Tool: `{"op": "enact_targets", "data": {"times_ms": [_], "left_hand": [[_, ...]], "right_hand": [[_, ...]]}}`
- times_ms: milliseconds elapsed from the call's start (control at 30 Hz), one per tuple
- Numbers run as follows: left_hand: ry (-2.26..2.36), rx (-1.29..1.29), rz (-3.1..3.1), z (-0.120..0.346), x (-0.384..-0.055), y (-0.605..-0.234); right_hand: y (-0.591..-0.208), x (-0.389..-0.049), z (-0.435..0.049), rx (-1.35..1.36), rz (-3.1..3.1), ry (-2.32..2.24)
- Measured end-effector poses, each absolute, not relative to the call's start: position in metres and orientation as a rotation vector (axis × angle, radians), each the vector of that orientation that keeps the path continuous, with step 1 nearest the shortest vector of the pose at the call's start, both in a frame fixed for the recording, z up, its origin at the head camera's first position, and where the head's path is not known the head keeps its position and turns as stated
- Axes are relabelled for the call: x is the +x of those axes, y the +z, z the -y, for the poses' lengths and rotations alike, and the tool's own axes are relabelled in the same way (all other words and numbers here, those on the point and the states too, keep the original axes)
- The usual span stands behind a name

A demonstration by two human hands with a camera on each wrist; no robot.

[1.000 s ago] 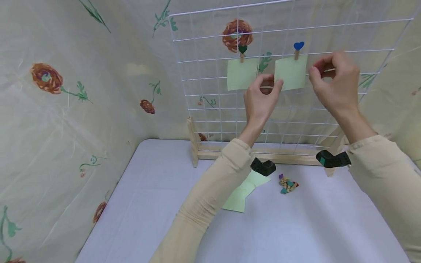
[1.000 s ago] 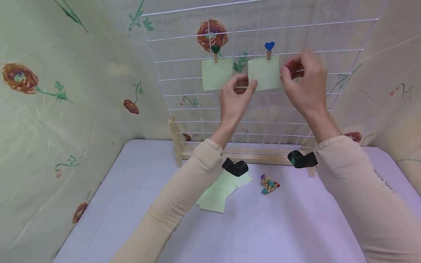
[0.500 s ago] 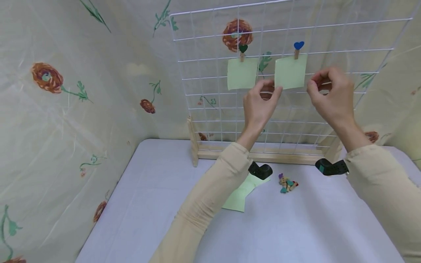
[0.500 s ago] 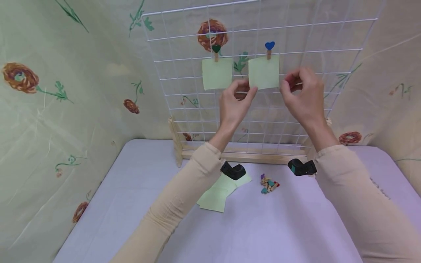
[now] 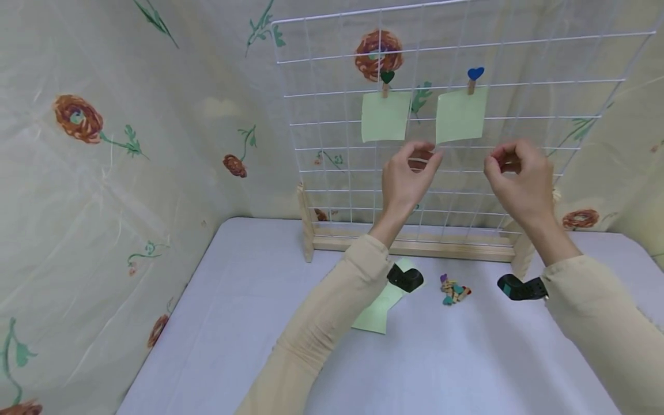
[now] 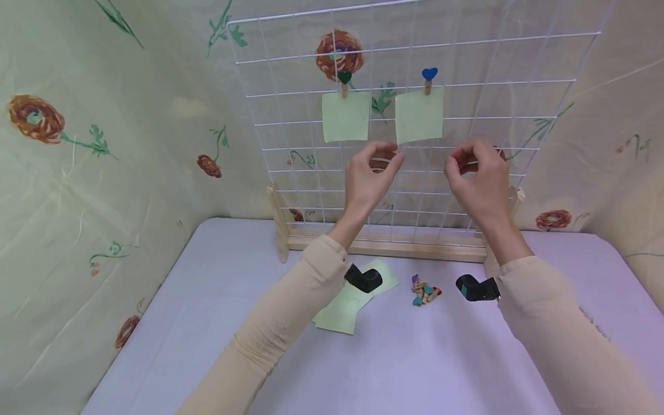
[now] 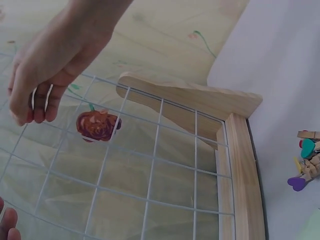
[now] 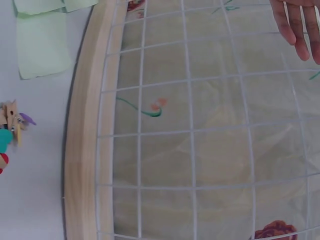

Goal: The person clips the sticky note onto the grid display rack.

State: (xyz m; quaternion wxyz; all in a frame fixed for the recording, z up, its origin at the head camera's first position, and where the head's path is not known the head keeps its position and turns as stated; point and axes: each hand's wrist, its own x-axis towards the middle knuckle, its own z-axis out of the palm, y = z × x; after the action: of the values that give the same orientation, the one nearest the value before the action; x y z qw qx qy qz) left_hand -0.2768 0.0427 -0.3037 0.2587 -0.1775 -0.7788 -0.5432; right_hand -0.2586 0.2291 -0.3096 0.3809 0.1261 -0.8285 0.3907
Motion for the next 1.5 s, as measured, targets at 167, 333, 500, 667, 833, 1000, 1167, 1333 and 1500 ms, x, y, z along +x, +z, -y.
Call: {"op": "enact_targets", "data": {"times_ms": [167, 333, 500, 667, 833, 1000, 1167, 1333, 1500], "left_hand": [[-1.46, -0.483, 2.129, -0.04, -0.277, -0.311], [-1.428, -0.502, 2.151, -0.038, -0.277, -0.316], [-1.418, -0.533, 2.191, -0.035, -0.274, -0.324], [-1.463, -0.516, 2.193, -0.031, -0.272, -0.339], [-1.466, -0.52, 2.212, -0.024, -0.272, -0.353], [-1.461, -0.555, 2.223, -0.016, -0.274, -0.359], [-1.472, -0.55, 2.255, -0.005, -0.276, -0.366], [-1.493, -0.522, 2.289, 0.007, -0.277, -0.38], [-1.484, -0.486, 2.309, 0.016, -0.277, -0.394]], "right_hand": [[-0.32, -0.256, -0.232, 0.331, 2.105, 0.994], [-0.326, -0.252, -0.233, 0.314, 2.117, 0.998], [-0.336, -0.25, -0.234, 0.317, 2.118, 0.977], [-0.35, -0.248, -0.236, 0.374, 2.135, 0.991], [-0.365, -0.241, -0.239, 0.378, 2.21, 1.023], [-0.377, -0.238, -0.24, 0.419, 2.223, 1.016], [-0.386, -0.235, -0.239, 0.465, 2.21, 1.032], [-0.397, -0.229, -0.239, 0.44, 2.257, 1.038], [-0.408, -0.225, -0.241, 0.432, 2.288, 1.058]]}}
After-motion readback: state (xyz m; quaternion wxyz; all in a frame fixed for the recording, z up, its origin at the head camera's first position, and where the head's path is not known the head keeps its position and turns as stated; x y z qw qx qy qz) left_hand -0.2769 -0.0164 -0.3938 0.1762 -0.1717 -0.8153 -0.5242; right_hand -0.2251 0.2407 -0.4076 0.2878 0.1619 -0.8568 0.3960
